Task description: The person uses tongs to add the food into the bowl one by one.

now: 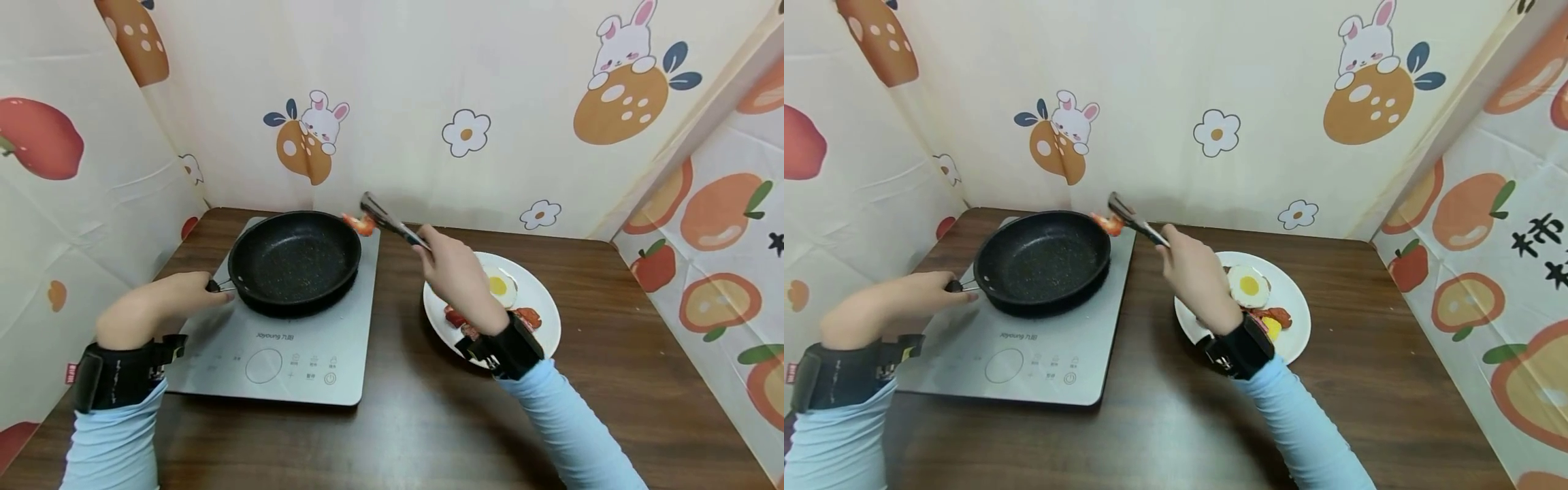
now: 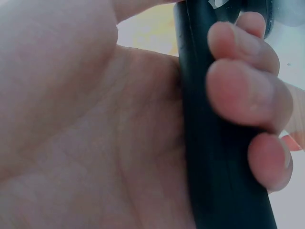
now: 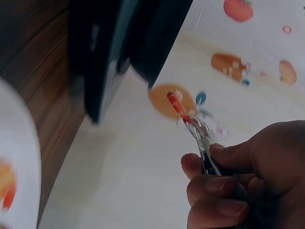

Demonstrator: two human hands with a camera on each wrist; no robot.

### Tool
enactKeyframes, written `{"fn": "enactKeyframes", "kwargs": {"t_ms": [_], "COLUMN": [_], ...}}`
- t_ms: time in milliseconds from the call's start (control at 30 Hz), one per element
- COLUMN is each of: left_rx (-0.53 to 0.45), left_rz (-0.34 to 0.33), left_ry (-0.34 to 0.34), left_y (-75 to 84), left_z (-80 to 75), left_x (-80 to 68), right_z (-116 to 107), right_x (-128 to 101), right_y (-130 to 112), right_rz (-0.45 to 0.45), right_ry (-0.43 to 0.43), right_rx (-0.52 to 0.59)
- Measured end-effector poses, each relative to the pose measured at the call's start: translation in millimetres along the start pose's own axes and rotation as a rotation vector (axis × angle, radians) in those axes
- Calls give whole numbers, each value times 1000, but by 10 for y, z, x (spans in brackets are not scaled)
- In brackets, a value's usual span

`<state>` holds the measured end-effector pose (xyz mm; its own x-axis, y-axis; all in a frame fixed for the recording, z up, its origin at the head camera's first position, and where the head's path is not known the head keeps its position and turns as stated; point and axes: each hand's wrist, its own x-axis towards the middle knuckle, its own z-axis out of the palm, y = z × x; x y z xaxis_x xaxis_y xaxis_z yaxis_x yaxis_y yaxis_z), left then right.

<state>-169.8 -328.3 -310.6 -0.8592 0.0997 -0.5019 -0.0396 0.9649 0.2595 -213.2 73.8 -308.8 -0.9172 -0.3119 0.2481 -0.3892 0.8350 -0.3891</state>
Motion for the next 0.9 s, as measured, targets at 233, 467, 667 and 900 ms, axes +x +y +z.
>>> {"fn": "enactKeyframes", "kwargs": {"t_ms": [233,467,667,900], "left_rx": [-60,-85,-34,-39], "left_rz": [-35,-63,-47,-55], "left_ry": [-28,-30,-14,-24], "left_y": [28,30,33,42], "left_z": [14,12,12,1], "left_x": [-29,-32,-18,-13], "right_z": [165,341,458,545], "right_x": [327,586,680,674], "right_y": [-407,-716,-792,-761], "right_rz": [-118,-175,-159,-166], "right_ry": [-118,-245,-328,-324], "right_rx": [-26,-48,-17,-101]}}
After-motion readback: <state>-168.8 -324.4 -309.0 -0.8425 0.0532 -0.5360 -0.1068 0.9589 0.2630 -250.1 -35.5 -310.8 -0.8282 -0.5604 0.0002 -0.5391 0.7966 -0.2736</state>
